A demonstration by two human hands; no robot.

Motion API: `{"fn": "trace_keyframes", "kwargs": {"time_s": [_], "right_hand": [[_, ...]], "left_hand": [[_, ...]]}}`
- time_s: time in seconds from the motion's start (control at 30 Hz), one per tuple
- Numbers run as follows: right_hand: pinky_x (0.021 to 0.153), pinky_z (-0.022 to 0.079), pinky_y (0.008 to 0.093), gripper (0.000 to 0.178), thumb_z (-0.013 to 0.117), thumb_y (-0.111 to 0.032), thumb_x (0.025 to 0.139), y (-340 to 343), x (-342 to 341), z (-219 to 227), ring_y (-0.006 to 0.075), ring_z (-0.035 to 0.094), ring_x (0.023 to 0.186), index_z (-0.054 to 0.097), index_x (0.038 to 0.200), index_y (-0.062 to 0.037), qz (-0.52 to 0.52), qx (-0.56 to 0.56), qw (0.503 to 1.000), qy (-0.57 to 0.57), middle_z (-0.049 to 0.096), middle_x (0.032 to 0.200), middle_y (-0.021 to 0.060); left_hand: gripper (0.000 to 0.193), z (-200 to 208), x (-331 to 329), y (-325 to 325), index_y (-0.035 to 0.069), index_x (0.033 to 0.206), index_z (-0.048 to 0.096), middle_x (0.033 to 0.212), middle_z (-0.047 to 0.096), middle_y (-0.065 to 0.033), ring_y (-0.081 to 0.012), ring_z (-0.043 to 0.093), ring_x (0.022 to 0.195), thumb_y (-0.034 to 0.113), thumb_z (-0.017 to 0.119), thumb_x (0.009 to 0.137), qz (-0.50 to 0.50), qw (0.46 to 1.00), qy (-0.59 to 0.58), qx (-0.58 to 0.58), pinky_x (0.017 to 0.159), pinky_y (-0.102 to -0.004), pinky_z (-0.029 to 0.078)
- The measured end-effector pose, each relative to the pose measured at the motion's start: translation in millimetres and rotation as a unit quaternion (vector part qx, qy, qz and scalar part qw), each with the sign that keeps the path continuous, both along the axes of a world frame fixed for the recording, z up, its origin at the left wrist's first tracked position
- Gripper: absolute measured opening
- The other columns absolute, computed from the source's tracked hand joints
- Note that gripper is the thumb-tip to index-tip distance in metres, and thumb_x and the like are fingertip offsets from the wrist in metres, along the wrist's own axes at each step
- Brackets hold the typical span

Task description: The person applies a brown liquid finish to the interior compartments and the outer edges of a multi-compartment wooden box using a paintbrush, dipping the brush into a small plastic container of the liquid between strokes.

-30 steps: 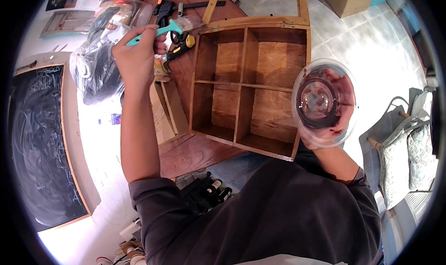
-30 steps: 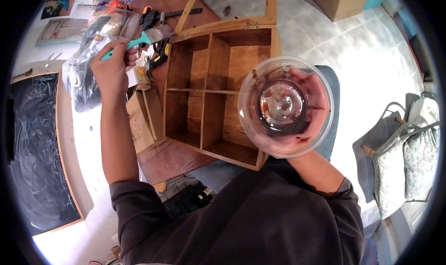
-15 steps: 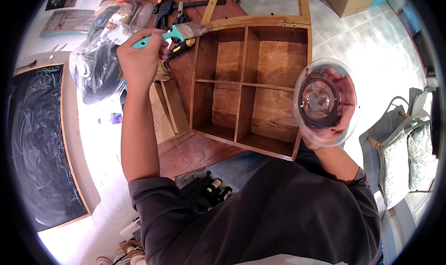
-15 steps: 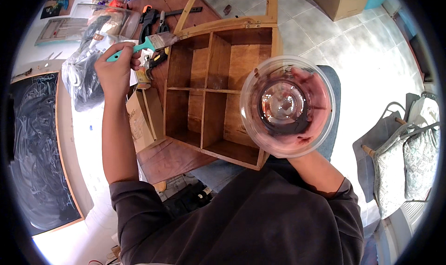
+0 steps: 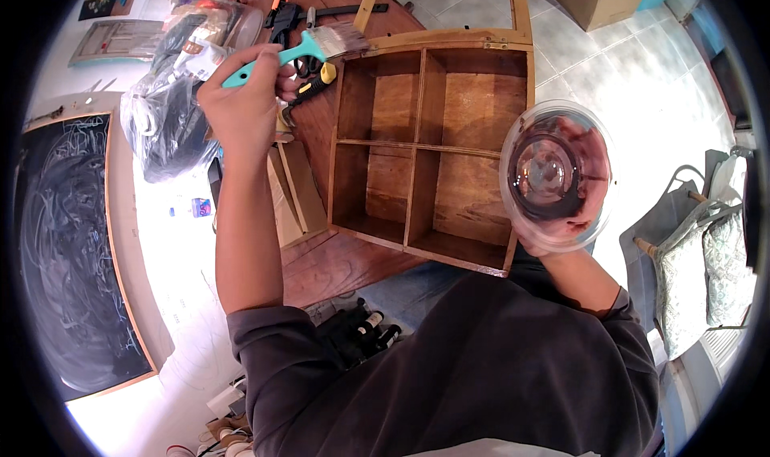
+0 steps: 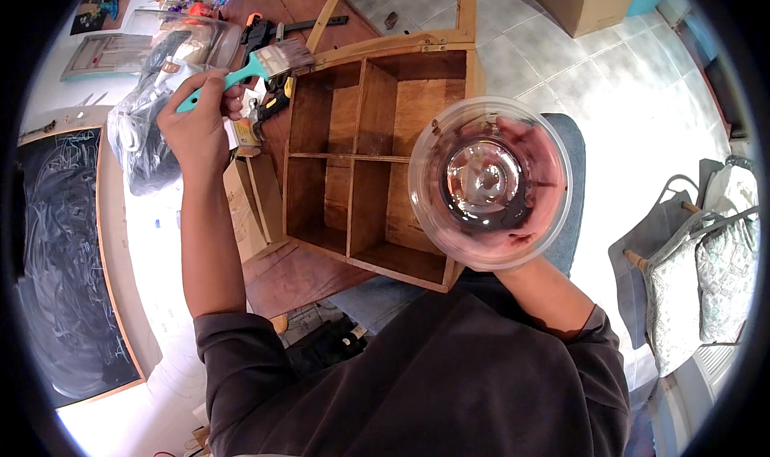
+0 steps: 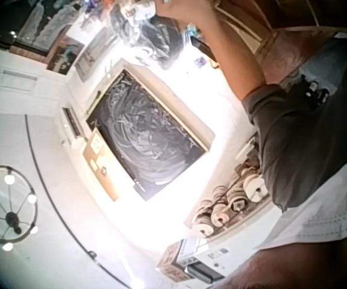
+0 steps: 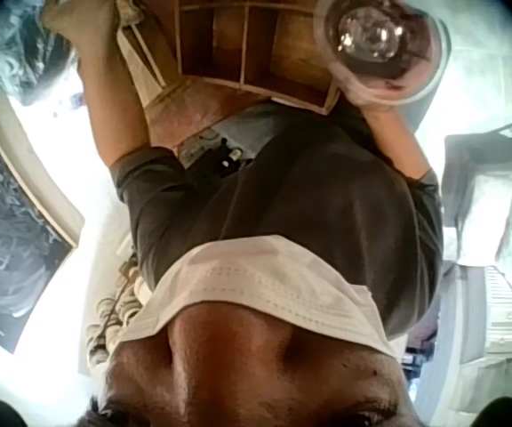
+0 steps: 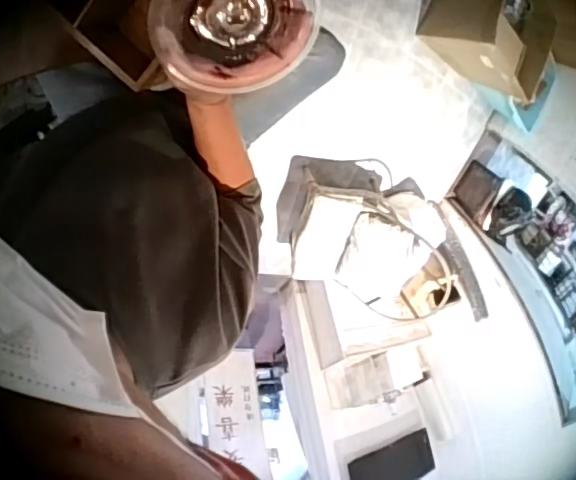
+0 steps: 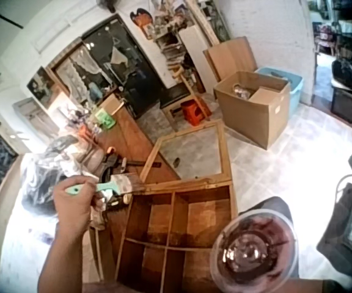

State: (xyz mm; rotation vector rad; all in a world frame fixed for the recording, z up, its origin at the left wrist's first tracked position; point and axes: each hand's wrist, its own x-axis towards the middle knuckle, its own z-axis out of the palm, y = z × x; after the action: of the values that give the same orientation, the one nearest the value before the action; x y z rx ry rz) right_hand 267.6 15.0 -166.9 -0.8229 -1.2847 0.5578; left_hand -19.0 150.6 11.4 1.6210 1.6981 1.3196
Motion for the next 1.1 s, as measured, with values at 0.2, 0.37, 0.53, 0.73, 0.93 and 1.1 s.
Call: {"fn": "trace_keyframes", "kwargs": {"time_s": [0.2, 0.37, 0.53, 0.73, 0.93, 1.1], "right_hand": [[0.102, 0.055, 0.0388, 0.114, 0.099, -0.018, 0.058, -1.3, -4.6, -3.0, 0.0262, 0.059, 0.124, 0.033, 0.15, -0.0013, -0.025, -0.009, 0.999, 0.018, 0.048, 0.144, 0.0168], [0.103, 0.054, 0.0399, 0.12, 0.099, -0.019, 0.059, -7.2, -2.6, -10.5, 0.0287, 0.058, 0.126, 0.028, 0.154, -0.0005, 0.044, -0.061, 0.99, 0.119, 0.046, 0.146, 0.0182], [0.102, 0.055, 0.0401, 0.117, 0.098, -0.018, 0.061, -2.8, -2.0, -6.6, 0.028, 0.058, 0.126, 0.028, 0.153, 0.0, 0.026, -0.024, 0.996, 0.083, 0.046, 0.145, 0.018], [0.102, 0.055, 0.0394, 0.115, 0.098, -0.015, 0.06, -1.4, -2.1, -0.1, 0.0274, 0.058, 0.126, 0.029, 0.152, 0.0001, 0.024, -0.008, 0.998, 0.058, 0.047, 0.144, 0.0174], [0.103, 0.054, 0.0401, 0.115, 0.097, -0.013, 0.059, -1.1, -2.1, 1.7, 0.0277, 0.058, 0.125, 0.03, 0.151, -0.0005, 0.033, -0.006, 0.999, 0.043, 0.047, 0.144, 0.0166], [0.104, 0.054, 0.0394, 0.115, 0.097, -0.012, 0.059, 1.2, -3.4, -6.6, 0.0279, 0.058, 0.126, 0.03, 0.152, -0.0005, 0.048, 0.016, 0.991, 0.123, 0.046, 0.146, 0.0166]], "left_hand": [[0.014, 1.0, 4.4, -4.4, -0.007, 0.1, 0.074, 0.076, 0.072, -0.0121, -0.0136, 0.065, 0.06, 0.005, 0.07, 0.093, 0.024, 0.996, 0.075, -0.042, 0.055, -0.0259, 0.053], [0.017, 1.3, 5.5, -3.6, -0.007, 0.099, 0.075, 0.076, 0.072, -0.0114, -0.0132, 0.066, 0.061, 0.008, 0.07, 0.091, -0.007, 1.0, -0.005, 0.016, 0.055, -0.0257, 0.054], [0.018, -3.8, 21.3, -6.7, -0.007, 0.099, 0.075, 0.075, 0.072, -0.011, -0.0125, 0.066, 0.06, 0.008, 0.07, 0.09, 0.003, 0.997, 0.072, -0.036, 0.056, -0.0259, 0.054], [0.016, -0.5, 9.6, -7.3, -0.006, 0.1, 0.075, 0.074, 0.072, -0.0112, -0.0127, 0.066, 0.06, 0.008, 0.07, 0.093, 0.02, 0.998, 0.061, 0.024, 0.056, -0.025, 0.054], [0.016, -8.6, 21.8, -9.7, -0.004, 0.102, 0.075, 0.076, 0.072, -0.0106, -0.0121, 0.067, 0.061, 0.01, 0.072, 0.095, -0.038, 0.993, 0.109, -0.003, 0.057, -0.0253, 0.054], [0.018, 7.0, -14.0, -9.0, -0.004, 0.106, 0.075, 0.079, 0.073, -0.0087, -0.0108, 0.068, 0.066, 0.011, 0.071, 0.097, -0.001, 0.987, 0.161, 0.03, 0.061, -0.0248, 0.055]]}}
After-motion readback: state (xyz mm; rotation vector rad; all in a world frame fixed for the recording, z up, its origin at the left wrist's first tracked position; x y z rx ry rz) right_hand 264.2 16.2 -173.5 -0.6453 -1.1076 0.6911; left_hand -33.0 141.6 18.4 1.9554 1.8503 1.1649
